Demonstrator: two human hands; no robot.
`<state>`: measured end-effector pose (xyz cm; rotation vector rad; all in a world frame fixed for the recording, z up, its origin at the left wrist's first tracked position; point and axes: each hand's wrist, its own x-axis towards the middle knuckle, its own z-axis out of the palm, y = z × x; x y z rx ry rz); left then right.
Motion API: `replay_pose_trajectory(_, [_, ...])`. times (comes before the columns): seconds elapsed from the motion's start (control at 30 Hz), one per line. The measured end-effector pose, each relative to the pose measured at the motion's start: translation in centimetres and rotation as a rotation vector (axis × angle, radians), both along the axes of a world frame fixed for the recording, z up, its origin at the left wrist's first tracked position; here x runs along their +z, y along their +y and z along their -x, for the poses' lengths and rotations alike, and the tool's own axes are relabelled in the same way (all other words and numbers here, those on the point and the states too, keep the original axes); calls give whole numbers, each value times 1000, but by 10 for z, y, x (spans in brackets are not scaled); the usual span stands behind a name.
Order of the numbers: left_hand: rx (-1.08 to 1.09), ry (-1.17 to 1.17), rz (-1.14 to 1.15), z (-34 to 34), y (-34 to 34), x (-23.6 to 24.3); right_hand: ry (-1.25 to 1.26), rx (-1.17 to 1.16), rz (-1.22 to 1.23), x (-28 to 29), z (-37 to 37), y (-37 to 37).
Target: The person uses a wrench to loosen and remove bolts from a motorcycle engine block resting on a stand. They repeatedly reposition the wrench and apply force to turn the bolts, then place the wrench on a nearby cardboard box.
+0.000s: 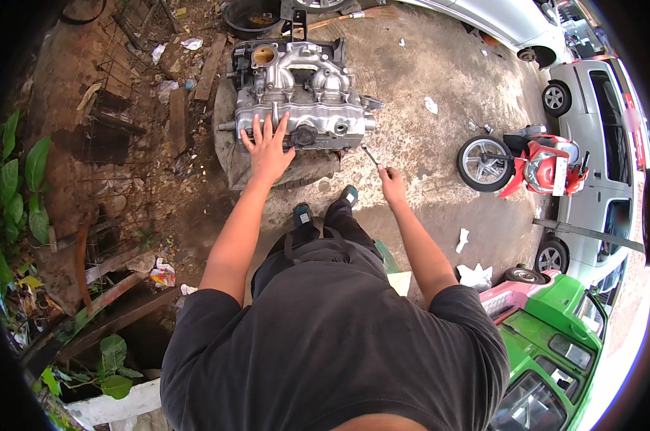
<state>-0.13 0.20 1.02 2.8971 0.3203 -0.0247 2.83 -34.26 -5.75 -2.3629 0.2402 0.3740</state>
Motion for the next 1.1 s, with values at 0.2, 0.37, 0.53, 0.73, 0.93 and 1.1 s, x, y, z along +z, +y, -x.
replay_pose_trajectory(0.2, [2, 24, -13, -1, -1, 3, 351, -475, -652, -53, 33, 46])
replay_pose_trajectory(0.37, [5, 13, -9, 0, -2, 5, 388, -472, -730, -64, 44, 78])
replay_pose_trajectory(0.53, [0, -13, -18, 0, -1, 4, 399, -510, -757, -77, 49, 90])
replay_pose_trajectory(0.73, [-5, -27, -17, 1, 0, 2, 642, -485, -726, -71, 47, 96])
replay_pose_trajectory(0.93, [-5, -37, -20, 0, -1, 1, 788, -420, -923, -81, 47, 113])
replay_pose_trajectory(1.1, [0, -17, -20, 8, -3, 3, 743, -350, -768, -98, 51, 102])
